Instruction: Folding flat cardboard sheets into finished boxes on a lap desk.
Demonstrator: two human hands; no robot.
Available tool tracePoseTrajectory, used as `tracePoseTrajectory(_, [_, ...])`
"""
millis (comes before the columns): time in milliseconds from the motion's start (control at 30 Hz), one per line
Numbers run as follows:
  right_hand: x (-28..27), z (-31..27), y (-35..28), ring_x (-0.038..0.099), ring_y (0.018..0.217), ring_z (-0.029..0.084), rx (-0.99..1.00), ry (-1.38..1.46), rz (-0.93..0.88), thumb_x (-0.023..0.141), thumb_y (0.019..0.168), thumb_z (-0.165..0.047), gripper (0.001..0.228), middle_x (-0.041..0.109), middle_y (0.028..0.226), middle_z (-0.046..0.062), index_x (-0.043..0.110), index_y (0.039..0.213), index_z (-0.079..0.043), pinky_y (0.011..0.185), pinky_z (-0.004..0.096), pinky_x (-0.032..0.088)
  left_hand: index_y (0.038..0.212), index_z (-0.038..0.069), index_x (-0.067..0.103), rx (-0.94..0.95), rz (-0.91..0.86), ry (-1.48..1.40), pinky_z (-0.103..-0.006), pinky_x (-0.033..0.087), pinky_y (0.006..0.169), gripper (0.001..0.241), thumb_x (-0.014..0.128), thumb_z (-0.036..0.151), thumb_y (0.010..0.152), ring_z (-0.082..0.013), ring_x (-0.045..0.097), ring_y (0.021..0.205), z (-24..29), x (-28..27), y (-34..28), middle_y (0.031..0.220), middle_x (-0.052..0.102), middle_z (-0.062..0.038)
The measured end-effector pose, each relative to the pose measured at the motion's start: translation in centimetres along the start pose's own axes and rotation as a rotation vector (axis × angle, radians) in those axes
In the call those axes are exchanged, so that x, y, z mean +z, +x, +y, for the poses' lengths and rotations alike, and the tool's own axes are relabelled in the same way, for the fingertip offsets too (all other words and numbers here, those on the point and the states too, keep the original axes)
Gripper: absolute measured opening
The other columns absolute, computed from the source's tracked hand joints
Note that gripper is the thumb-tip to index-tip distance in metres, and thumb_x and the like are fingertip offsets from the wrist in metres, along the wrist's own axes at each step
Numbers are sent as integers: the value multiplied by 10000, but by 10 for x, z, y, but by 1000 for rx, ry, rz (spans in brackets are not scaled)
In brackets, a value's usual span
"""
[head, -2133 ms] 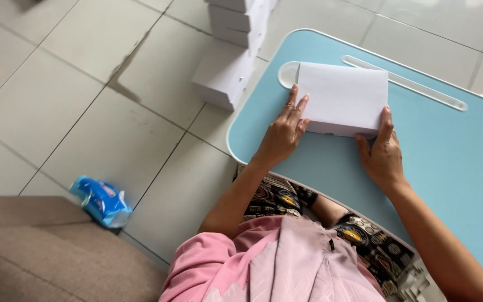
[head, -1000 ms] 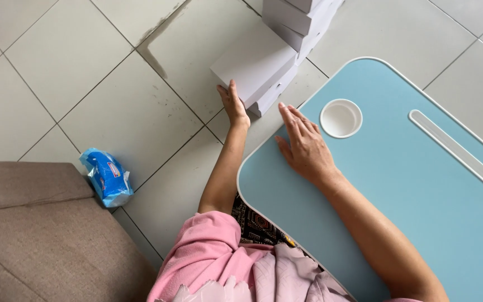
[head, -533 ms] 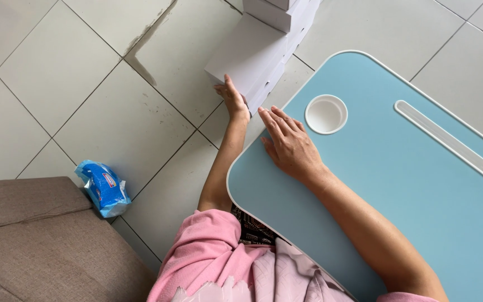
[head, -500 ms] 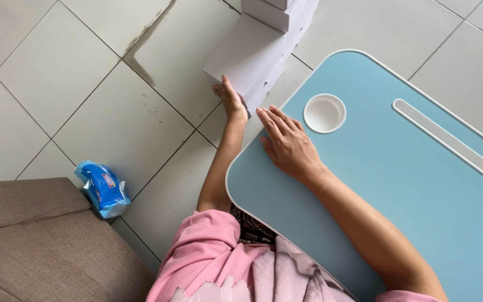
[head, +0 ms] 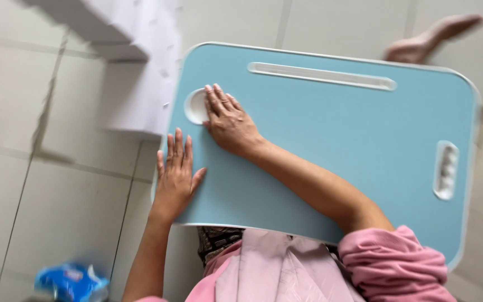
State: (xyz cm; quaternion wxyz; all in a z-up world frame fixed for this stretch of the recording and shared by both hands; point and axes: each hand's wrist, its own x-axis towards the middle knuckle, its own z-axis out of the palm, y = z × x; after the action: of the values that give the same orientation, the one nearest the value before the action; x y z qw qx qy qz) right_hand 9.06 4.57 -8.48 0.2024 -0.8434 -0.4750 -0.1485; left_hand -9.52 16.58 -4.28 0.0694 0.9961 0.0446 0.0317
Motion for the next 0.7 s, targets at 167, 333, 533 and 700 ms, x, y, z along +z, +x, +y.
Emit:
tracePoseTrajectory(167, [-42,75,-75,356,1500,382,171,-81,22,499,1056,-378,563,422,1572,246,544,1439,33,1187,483,349,1622,83,224,227,-20,94,-652,189,1169,738,365,504,1034,-341,131,1566,41,34,37,1702,140,-176])
tracePoseTrajectory(333, [-101,160,-182,409,1473,358,285,-252,121,537,1047,-411,561,476,1536,229,577,1410,14,1169,464,371,1628,115,214,463,-52,68,-621,133,1193,745,320,550,1032,-321,126,1571,133,48,85,1703,140,-172])
tracePoseTrajectory(533, [-208,249,-333,458,1429,369,569,-366,85,557,1084,-267,491,509,1506,281,588,1379,123,1141,491,394,1623,57,160,806,-157,21,-544,-57,1218,769,269,549,1041,-263,-53,1560,260,64,111,1702,32,-144])
tracePoseTrajectory(700, [-213,315,-483,449,1394,418,1141,-151,294,631,1065,-278,588,430,1514,321,490,1423,166,1138,438,392,1614,62,221,1037,-214,-68,-525,-90,1220,777,343,563,1033,-259,-32,1559,334,64,97,1702,65,-118])
